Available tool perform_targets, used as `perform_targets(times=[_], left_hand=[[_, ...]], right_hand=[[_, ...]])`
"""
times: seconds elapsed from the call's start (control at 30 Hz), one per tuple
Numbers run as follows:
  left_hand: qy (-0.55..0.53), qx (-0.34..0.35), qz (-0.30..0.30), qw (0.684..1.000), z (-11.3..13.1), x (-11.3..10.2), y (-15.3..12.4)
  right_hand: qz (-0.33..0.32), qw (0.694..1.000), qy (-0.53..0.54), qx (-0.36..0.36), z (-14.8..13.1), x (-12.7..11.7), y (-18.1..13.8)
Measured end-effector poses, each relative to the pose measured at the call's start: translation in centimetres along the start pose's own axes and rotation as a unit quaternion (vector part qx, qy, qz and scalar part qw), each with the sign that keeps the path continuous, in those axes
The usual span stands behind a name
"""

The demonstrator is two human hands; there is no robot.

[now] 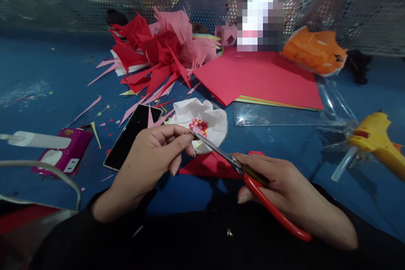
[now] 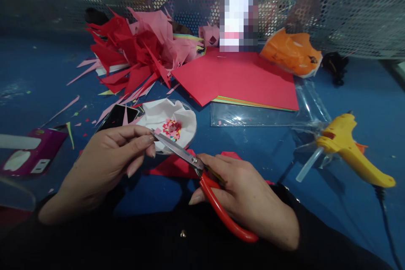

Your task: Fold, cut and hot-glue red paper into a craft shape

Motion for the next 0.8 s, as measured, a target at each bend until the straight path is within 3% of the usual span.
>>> perform_targets(times=[0.8], left_hand=[[-0.03, -0.013, -0.003, 0.999, -0.24, 0.06, 0.11]], right_hand=[[0.021, 1.0, 0.001, 0.004, 0.58, -0.13, -0.17]])
Point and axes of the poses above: each hand's wrist, its own y-axis towards the middle knuckle, its own x-axis out of the palm, z = x × y, the point moved 6 cm from there along y, towards the middle knuckle, and after that the axes turned 9 degrees about -x, right-handed, at the moved point
